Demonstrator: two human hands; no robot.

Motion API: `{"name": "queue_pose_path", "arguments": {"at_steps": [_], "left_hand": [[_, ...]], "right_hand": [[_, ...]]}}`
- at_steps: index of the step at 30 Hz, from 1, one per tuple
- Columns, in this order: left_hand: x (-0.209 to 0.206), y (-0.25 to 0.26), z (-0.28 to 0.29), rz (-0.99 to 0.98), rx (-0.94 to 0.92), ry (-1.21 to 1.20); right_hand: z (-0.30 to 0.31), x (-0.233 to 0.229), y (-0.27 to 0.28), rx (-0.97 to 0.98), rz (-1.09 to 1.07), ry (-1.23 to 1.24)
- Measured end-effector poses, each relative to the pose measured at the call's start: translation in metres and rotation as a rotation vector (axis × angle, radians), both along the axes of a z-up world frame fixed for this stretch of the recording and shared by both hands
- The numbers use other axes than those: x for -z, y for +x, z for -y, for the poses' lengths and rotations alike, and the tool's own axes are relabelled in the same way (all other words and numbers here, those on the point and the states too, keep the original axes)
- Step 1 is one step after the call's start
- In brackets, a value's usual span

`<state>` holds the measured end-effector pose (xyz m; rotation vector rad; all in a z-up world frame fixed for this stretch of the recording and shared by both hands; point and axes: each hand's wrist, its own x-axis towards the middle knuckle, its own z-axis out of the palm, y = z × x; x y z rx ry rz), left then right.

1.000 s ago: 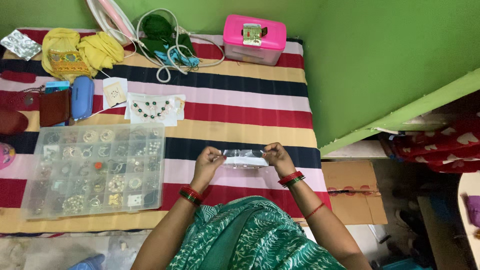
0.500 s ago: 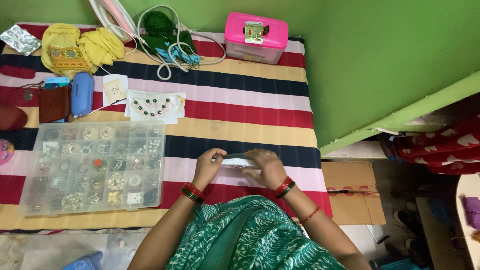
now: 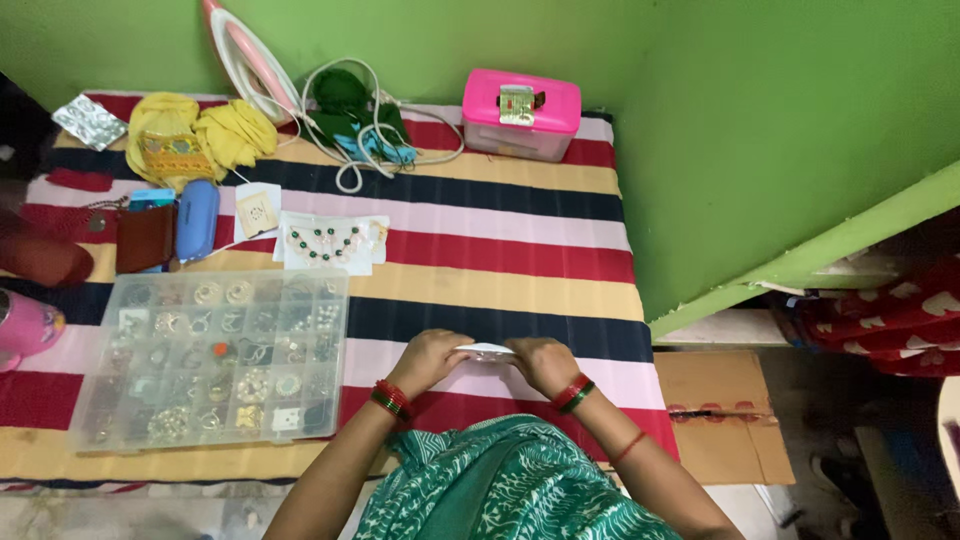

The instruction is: The person arranges small pink and white decorative items on a white card, then places the card into a clear plastic sleeve and seals it. They handle a small white packet and a gold-colored decorative item, placing them on the bed. The person also picks up a metal cup from a nearby table and sets it down.

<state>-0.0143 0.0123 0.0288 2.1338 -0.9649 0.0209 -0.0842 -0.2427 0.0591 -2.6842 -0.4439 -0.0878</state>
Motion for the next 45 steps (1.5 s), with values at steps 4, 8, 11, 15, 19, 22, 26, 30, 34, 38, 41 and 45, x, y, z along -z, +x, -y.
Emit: {"name": "queue_pose_path", "arguments": {"at_steps": [4, 8, 11, 15, 19, 22, 26, 30, 34, 38, 41, 45], "left_hand": [[0.029, 0.011, -0.017, -0.321, -0.079, -0.111], [0.048, 0.025, -0.021, -0.536, -0.183, -0.289], [0.043, 0.036, -0.022, -0.783, -0.269, -0.507], [0.022, 0.046, -0.031, -0.802, -0.370, -0.622], [0.010, 0.047, -0.052, -0.835, -0.418, -0.812], [0.010, 0.050, -0.073, -0.789, -0.476, -0.888], [0.007, 0.057, -0.112, -0.717, -0.602, -1.053], [-0.004, 0.055, -0.171, -0.585, -0.745, -1.203], [-0.021, 0.050, -0.212, -0.635, -0.799, -1.174], [-0.028, 0.045, -0.232, -0.802, -0.778, -1.061], [-0.022, 0.044, -0.239, -0.880, -0.733, -0.990], [-0.009, 0.052, -0.252, -0.887, -0.672, -0.997]], "right_hand": [[0.020, 0.012, -0.004, 0.096, -0.099, 0.215], [0.036, 0.032, 0.008, 0.261, -0.262, 0.418], [0.043, 0.038, 0.025, 0.343, -0.373, 0.803], [0.037, 0.030, 0.043, 0.339, -0.525, 1.152], [0.017, 0.016, 0.058, 0.237, -0.628, 1.168], [-0.004, 0.009, 0.075, 0.252, -0.669, 1.168], [-0.040, 0.004, 0.101, 0.244, -0.600, 1.101], [-0.067, 0.010, 0.152, 0.257, -0.598, 1.248], [-0.095, 0.034, 0.217, 0.204, -0.474, 1.254], [-0.132, 0.064, 0.276, 0.101, -0.360, 1.257], [-0.163, 0.076, 0.308, 0.166, -0.434, 1.344], [-0.196, 0.085, 0.326, 0.216, -0.492, 1.383]]}}
